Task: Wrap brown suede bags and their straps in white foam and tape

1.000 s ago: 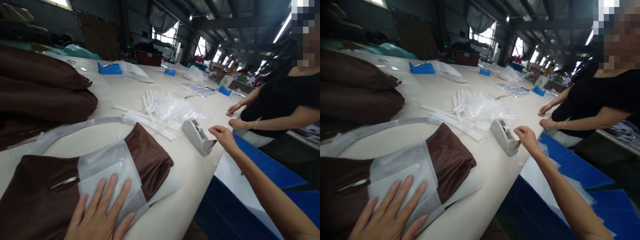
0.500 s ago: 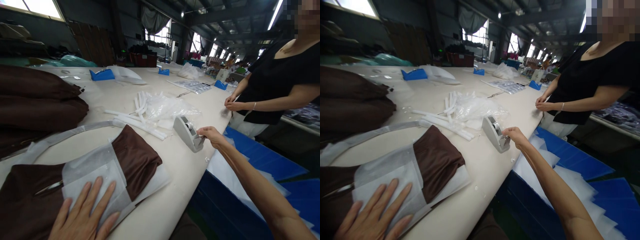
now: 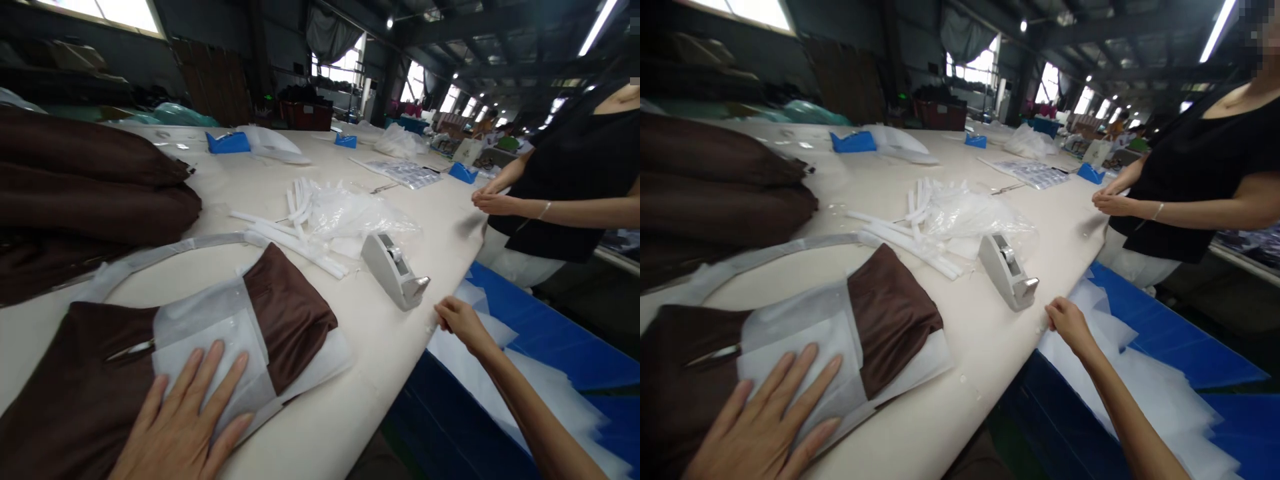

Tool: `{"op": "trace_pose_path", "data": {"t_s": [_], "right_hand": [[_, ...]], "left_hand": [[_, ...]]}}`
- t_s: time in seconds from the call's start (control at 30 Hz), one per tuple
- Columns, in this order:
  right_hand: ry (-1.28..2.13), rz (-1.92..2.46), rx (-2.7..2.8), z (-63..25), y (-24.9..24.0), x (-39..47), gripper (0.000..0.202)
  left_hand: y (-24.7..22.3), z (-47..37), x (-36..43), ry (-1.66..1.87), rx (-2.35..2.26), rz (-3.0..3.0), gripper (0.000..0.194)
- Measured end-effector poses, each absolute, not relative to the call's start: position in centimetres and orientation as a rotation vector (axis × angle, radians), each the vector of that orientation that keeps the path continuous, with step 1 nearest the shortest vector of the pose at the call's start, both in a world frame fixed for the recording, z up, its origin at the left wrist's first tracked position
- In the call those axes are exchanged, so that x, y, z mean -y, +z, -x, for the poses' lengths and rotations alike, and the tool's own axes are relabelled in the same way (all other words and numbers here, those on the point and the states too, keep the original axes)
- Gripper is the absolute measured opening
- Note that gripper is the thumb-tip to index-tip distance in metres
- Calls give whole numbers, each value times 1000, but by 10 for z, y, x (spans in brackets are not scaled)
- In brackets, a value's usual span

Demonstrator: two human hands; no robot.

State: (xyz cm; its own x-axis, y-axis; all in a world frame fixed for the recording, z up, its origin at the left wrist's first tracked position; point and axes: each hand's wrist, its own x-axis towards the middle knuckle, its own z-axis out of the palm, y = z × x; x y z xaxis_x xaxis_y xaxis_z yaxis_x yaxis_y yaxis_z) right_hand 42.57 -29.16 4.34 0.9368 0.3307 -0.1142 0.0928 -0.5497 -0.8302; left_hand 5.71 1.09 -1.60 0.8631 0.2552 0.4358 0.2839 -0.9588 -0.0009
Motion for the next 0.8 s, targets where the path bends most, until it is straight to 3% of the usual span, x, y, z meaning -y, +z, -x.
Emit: {"op": "trace_pose_path", "data": {"t_s": [0.1,0.23,0.37,0.53,0.63,0.8], "right_hand": [[314,2193,450,-413,62,296,42],[537,2073,1117,-389,118,255,44],[1054,1745,1644,-339,162,156,36],[1532,1301,2145,-278,150,16,20],[1384,1357,2564,-255,130,-42,17],[667,1555,3143,-223,117,-75,10]], "left_hand": [[-7,-53,-4,-576,385,2883,71],[7,-51,6,-444,488,2898,70],[13,-52,13,-404,609,3001,67],[11,-50,16,-437,638,3071,73],[9,-49,16,-457,650,3096,73],[9,-48,17,-503,660,3120,71]]}}
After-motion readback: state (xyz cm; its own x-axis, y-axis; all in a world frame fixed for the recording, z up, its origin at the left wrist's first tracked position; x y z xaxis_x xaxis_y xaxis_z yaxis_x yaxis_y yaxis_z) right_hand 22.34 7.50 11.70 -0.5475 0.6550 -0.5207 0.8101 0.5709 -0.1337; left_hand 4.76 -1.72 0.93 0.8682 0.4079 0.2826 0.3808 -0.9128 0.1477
